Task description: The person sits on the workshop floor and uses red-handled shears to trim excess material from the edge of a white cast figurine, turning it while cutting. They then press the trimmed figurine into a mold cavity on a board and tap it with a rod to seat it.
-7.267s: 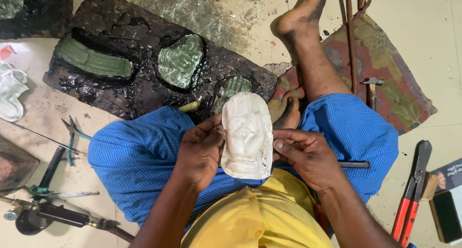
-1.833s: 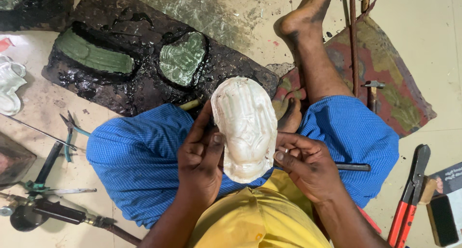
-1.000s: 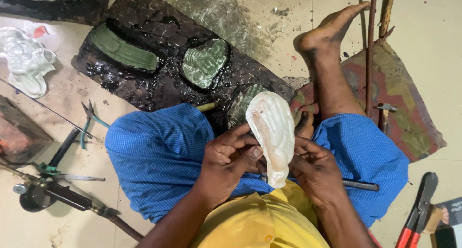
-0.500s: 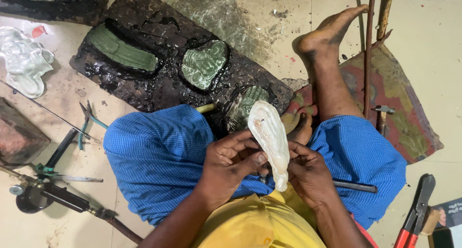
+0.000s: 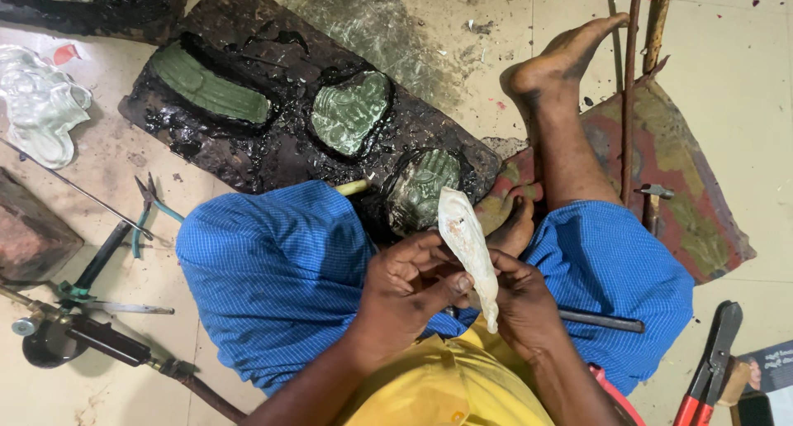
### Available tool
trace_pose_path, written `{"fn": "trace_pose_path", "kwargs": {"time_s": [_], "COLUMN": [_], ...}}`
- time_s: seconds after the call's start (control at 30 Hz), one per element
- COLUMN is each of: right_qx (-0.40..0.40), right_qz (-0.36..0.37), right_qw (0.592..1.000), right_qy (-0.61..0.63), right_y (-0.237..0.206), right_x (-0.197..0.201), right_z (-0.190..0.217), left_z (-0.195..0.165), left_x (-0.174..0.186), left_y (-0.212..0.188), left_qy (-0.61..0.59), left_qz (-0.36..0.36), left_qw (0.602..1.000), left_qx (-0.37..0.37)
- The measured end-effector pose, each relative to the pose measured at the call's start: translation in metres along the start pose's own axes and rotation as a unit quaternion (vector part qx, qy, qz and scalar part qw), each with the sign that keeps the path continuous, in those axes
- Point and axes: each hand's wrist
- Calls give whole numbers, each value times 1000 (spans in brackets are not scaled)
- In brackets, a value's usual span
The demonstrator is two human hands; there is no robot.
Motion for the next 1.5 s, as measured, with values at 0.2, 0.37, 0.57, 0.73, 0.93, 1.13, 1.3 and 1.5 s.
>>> {"fn": "trace_pose_path", "kwargs": {"time_s": [0.2, 0.37, 0.57, 0.73, 0.93, 1.13, 1.3, 1.5], "right_qx": [-6, 8, 7, 6, 45, 62, 87, 101], "right_qz": [-1, 9, 6, -2, -37, -67, -86, -80], "right_qw": [1000, 1000, 1000, 999, 998, 995, 992, 991], "right_qy": [0, 12, 25, 34, 19, 38, 14, 37], "right_y": [-2, -3, -2, 0, 5, 6, 7, 5], "right_x": [-2, -4, -1, 1, 4, 15, 28, 41], "right_z": [0, 3, 6, 4, 1, -3, -14, -23], "left_z": [3, 2, -1, -2, 3, 9, 11, 3], "left_x": [4, 5, 2, -1, 0, 6, 7, 10], "left_y": [-1, 0, 0, 0, -3, -5, -4, -2], "left_qy": [13, 23, 27, 26, 111, 126, 135, 130], "left_qz": [1, 2, -8, 6, 20, 23, 7, 4], "left_qw": [1000, 1000, 1000, 999, 993, 992, 991, 992], "left_qx": [-13, -21, -1, 19, 17, 5, 5, -2]}}
Point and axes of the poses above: each hand's wrist, its own y-axis towards the middle knuckle, its own x-axis out of the back of the hand, z = x × y, and after that the axes turned 14 degrees about -y, right-handed
